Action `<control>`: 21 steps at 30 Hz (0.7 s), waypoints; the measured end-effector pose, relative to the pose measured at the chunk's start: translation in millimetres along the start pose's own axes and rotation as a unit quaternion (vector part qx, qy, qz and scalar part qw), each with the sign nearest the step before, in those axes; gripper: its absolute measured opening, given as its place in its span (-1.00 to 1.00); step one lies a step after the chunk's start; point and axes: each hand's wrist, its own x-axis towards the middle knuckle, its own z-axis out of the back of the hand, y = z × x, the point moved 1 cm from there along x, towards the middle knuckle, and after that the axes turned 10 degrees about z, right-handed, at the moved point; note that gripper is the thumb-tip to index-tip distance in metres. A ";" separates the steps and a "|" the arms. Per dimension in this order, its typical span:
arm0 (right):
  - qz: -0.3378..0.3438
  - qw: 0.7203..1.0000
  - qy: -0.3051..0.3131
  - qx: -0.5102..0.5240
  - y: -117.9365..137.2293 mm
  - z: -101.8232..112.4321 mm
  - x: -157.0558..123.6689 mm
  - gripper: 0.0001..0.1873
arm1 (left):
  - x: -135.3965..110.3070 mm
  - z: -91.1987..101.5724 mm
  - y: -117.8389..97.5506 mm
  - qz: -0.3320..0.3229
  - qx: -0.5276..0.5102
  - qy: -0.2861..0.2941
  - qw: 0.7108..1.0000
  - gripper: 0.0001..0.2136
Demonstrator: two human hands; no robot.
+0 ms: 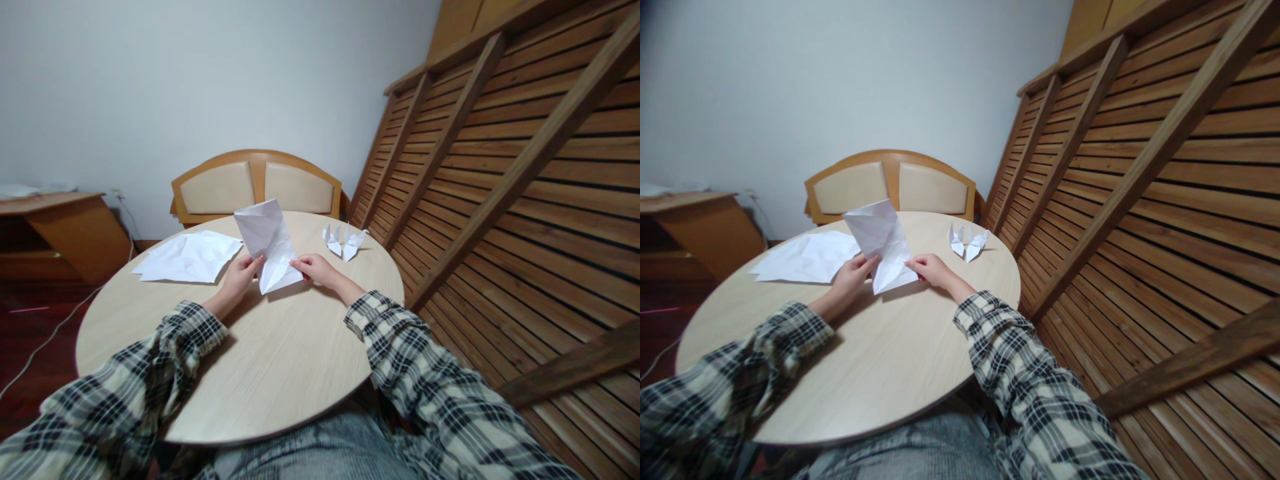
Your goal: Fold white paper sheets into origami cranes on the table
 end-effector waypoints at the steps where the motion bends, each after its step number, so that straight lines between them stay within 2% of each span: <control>1: -0.010 1.000 0.003 0.003 0.6 0.0 -0.6 -0.52 | 1.4 0.3 2.1 0.002 -0.009 -0.007 1.000 -0.75; 6: -0.062 0.997 0.011 0.045 3.8 -0.9 -3.4 -0.64 | 4.1 1.1 5.9 0.012 -0.045 -0.032 0.998 -0.79; 10: -0.067 0.997 0.011 0.040 3.9 -0.4 -2.7 -0.68 | 2.7 1.3 2.6 0.019 -0.054 -0.039 0.998 -0.78; 17: -0.062 0.997 0.000 0.052 0.2 -2.4 -2.4 -0.69 | 4.2 4.0 2.2 0.043 -0.044 -0.084 0.995 -0.74; 21: -0.076 0.996 0.007 0.046 1.6 -1.8 7.9 -0.69 | 5.9 5.1 2.5 0.034 -0.057 -0.096 0.993 -0.73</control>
